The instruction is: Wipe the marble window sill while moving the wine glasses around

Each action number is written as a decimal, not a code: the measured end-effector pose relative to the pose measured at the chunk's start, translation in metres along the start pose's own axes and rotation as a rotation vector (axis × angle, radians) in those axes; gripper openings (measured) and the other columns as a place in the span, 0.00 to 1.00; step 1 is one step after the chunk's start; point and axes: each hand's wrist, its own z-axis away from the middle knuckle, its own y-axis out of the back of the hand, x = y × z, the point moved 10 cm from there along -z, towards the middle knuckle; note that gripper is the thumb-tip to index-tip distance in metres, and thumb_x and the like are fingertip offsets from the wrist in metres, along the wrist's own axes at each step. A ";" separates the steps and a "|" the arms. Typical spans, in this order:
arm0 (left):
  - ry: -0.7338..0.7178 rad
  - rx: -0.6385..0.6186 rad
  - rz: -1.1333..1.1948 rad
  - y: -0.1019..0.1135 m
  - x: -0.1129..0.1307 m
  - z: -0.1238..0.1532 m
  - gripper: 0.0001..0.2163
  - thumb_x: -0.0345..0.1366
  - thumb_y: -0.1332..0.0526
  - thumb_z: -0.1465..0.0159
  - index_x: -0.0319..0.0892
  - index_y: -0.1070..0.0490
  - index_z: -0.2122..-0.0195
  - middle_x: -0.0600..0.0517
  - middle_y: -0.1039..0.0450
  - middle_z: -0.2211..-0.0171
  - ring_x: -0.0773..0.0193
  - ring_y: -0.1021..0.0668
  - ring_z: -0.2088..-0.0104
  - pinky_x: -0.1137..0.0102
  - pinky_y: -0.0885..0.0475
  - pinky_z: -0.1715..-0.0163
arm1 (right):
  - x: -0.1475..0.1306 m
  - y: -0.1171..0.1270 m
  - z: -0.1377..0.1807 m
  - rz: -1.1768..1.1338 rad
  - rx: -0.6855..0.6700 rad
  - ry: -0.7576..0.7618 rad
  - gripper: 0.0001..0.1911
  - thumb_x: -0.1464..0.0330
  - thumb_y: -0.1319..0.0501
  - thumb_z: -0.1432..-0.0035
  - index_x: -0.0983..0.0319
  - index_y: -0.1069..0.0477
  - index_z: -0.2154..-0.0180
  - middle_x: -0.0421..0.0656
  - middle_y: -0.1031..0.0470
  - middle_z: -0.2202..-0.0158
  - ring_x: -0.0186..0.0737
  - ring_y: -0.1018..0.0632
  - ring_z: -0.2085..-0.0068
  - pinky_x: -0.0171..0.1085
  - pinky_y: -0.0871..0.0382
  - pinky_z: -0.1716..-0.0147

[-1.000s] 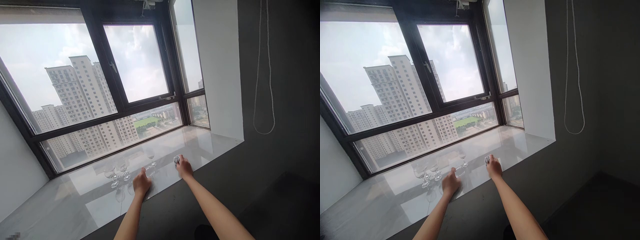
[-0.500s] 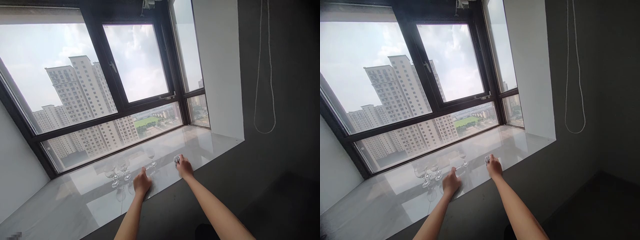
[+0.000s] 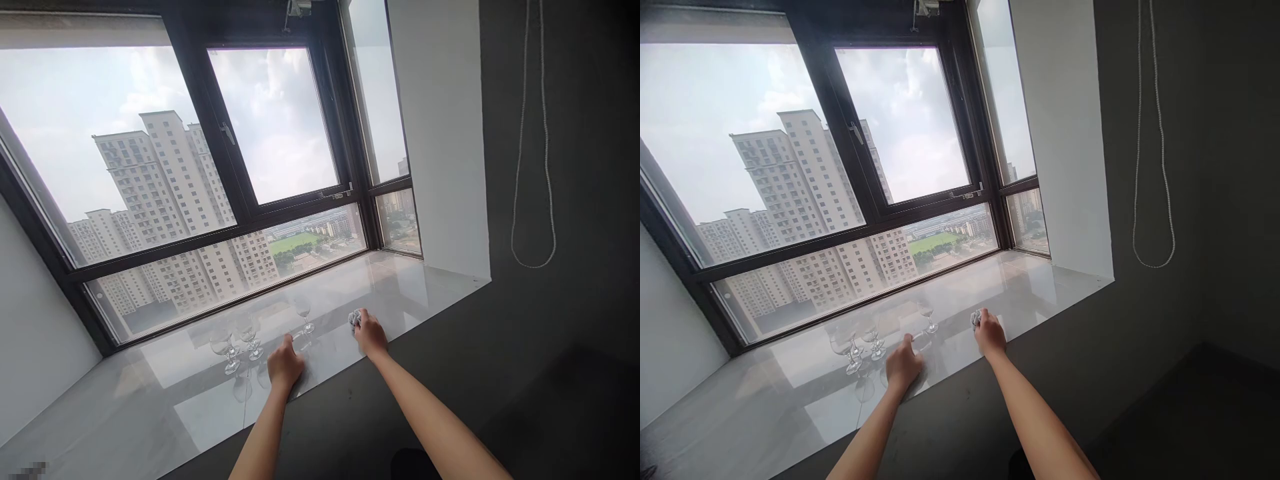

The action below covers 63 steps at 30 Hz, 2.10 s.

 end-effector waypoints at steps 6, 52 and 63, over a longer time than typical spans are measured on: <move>-0.035 0.024 -0.004 -0.003 0.000 -0.002 0.17 0.31 0.44 0.42 0.43 0.39 0.51 0.45 0.23 0.66 0.54 0.21 0.64 0.67 0.37 0.66 | 0.003 -0.003 -0.001 0.004 0.014 -0.001 0.13 0.73 0.45 0.39 0.61 0.37 0.52 0.45 0.26 0.61 0.41 0.28 0.59 0.34 0.45 0.66; -0.030 0.019 -0.005 -0.003 -0.002 -0.002 0.17 0.30 0.45 0.43 0.43 0.39 0.51 0.46 0.23 0.66 0.55 0.22 0.64 0.68 0.37 0.66 | 0.001 0.001 0.001 -0.012 0.004 0.012 0.11 0.72 0.46 0.39 0.61 0.36 0.53 0.46 0.26 0.62 0.41 0.28 0.60 0.34 0.46 0.68; -0.001 0.015 0.002 0.000 -0.001 0.000 0.17 0.30 0.45 0.42 0.43 0.38 0.51 0.45 0.23 0.64 0.54 0.21 0.62 0.67 0.36 0.64 | 0.001 0.001 0.001 -0.011 -0.007 0.006 0.13 0.73 0.46 0.39 0.62 0.36 0.52 0.47 0.26 0.61 0.42 0.28 0.59 0.34 0.46 0.68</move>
